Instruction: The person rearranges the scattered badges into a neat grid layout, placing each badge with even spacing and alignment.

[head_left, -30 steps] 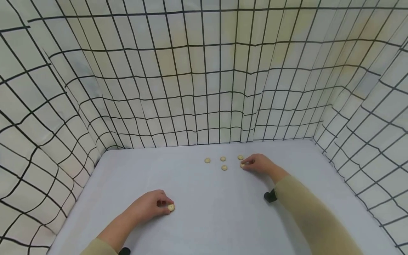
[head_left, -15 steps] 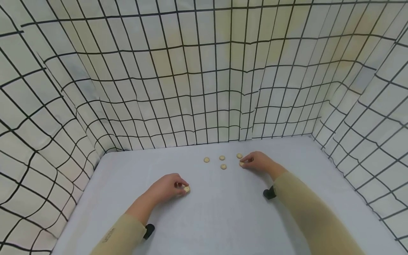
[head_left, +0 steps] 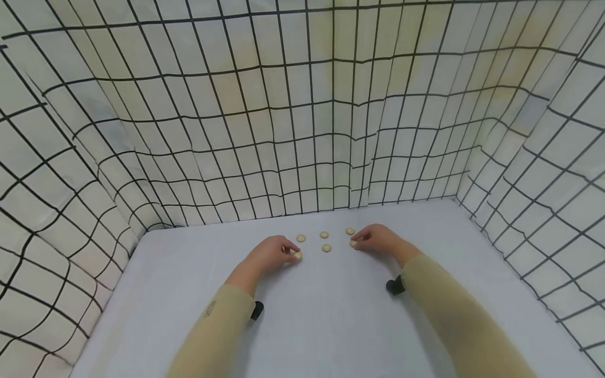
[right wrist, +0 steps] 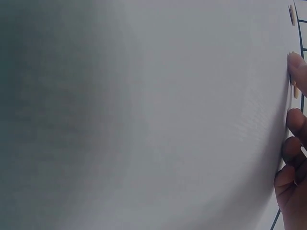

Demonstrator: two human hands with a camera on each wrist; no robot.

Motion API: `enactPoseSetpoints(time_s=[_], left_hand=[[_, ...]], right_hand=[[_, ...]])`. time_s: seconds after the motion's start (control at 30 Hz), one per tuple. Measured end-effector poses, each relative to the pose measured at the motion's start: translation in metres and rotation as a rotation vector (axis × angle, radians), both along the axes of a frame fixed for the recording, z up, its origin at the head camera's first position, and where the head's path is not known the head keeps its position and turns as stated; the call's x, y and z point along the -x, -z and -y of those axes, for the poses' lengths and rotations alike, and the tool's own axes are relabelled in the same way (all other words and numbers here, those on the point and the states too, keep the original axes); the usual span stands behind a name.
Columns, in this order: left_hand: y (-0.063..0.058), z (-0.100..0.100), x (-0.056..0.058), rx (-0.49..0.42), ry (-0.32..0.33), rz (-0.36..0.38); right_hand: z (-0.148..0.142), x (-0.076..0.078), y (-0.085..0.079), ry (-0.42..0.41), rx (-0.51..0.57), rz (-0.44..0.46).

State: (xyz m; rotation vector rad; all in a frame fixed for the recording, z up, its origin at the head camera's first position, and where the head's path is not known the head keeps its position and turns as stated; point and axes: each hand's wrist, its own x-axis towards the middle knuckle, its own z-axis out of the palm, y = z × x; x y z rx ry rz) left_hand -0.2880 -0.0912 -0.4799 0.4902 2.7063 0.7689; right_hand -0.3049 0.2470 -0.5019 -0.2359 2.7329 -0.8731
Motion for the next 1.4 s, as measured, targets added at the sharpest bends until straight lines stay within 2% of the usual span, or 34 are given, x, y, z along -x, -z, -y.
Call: enactPoseSetpoints(time_s=[0.17,0.33,0.83,1.17,1.4], left_hand=[[0.005,-0.005,0.011,-0.002,-0.061,0.024],[0.013,-0.006,0.016,0.025,-0.080,0.029],[0.014,-0.005,0.015,0.019,-0.099,0.059],[0.009,-0.007,0.013,0.001,-0.104,0.075],[0.005,-0.005,0.016,-0.018,-0.112,0.077]], right_hand=[[0.001,0.001,0.000,-0.012,0.003,-0.008],[0.003,0.001,0.001,-0.015,0.006,0.009],[0.003,0.002,0.004,-0.028,0.027,0.004],[0.001,0.003,0.006,-0.033,0.039,-0.001],[-0.004,0.004,0.004,0.006,0.053,0.026]])
